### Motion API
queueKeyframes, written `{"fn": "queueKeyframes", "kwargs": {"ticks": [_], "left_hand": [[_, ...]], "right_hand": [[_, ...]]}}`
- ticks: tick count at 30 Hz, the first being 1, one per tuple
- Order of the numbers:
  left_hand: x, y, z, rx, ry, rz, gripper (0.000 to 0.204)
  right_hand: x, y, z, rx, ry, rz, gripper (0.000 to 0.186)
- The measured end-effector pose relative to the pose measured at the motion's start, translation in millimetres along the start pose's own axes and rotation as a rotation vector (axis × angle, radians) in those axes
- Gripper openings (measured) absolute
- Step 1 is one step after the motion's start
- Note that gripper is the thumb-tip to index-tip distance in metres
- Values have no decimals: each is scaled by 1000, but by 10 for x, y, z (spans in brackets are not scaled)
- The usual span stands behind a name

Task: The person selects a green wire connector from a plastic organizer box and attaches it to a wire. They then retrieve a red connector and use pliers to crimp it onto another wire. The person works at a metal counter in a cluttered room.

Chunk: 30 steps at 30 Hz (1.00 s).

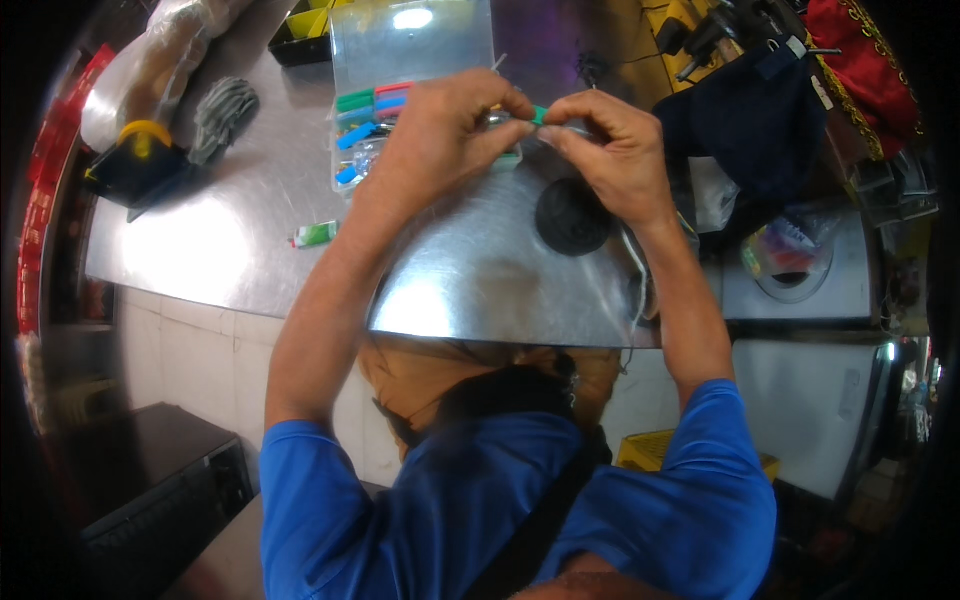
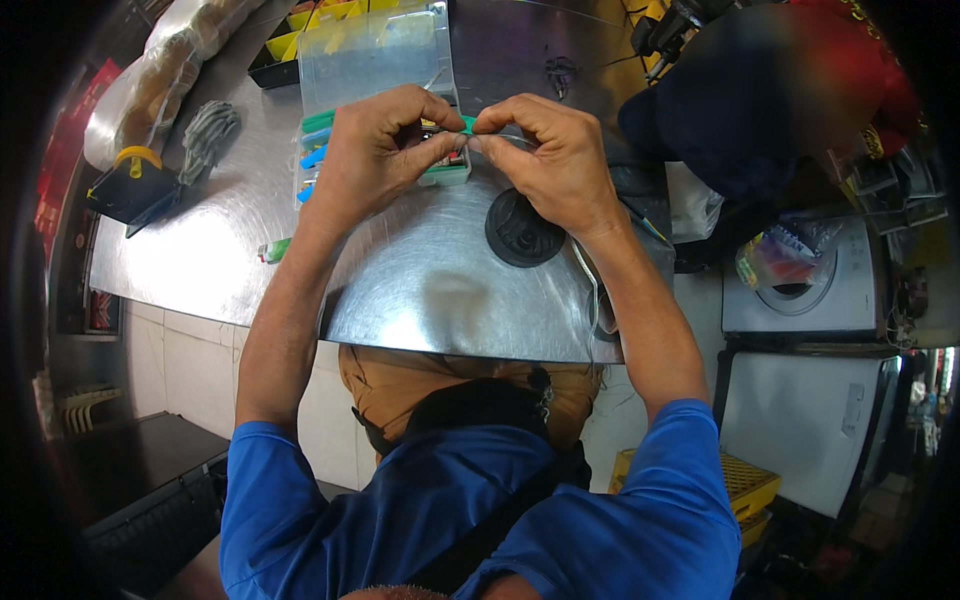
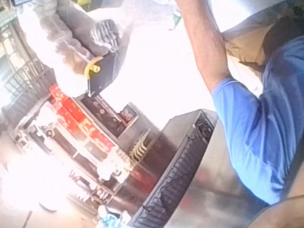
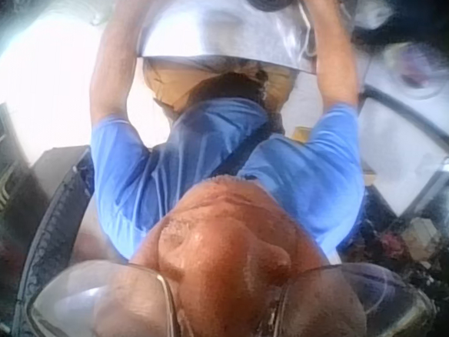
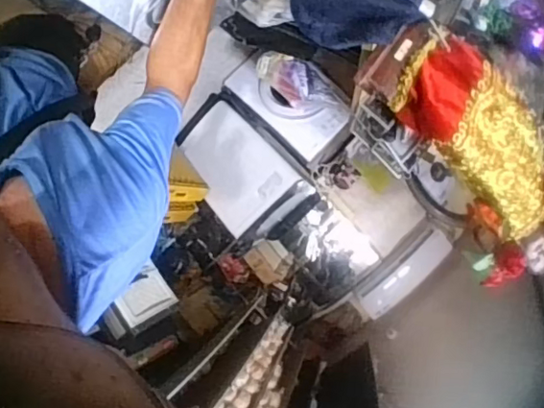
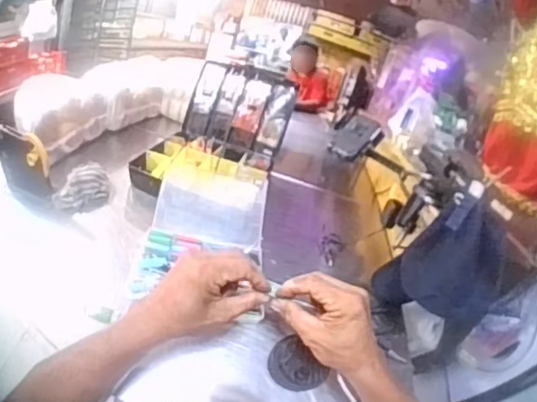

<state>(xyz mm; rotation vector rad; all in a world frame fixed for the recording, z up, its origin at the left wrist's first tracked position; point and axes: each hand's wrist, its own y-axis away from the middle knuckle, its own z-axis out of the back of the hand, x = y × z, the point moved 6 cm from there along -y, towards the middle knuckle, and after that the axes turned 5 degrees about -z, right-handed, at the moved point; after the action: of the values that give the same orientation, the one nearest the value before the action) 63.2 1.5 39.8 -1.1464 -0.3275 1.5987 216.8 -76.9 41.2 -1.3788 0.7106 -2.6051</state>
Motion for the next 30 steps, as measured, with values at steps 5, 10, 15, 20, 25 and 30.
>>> {"fn": "queueKeyframes", "kwargs": {"ticks": [5, 10, 15, 20, 25, 30], "left_hand": [[26, 5, 1, 62, 74, 140, 13], [141, 33, -45, 24, 270, 211, 18], [106, 34, -91, 27, 445, 300, 34], [140, 51, -129, 188, 393, 362, 36], [171, 53, -133, 163, 420, 377, 33], [195, 64, -138, 157, 489, 389, 28]], "right_hand": [[-37, 8, 15, -12, -139, -30, 11], [0, 0, 36, -38, -200, 13, 10], [19, 4, 66, -48, -165, 27, 8], [-13, 5, 50, -38, -180, 24, 7], [-29, 6, 34, -47, -185, 1, 7], [-9, -4, 35, -51, -97, 43, 8]]}}
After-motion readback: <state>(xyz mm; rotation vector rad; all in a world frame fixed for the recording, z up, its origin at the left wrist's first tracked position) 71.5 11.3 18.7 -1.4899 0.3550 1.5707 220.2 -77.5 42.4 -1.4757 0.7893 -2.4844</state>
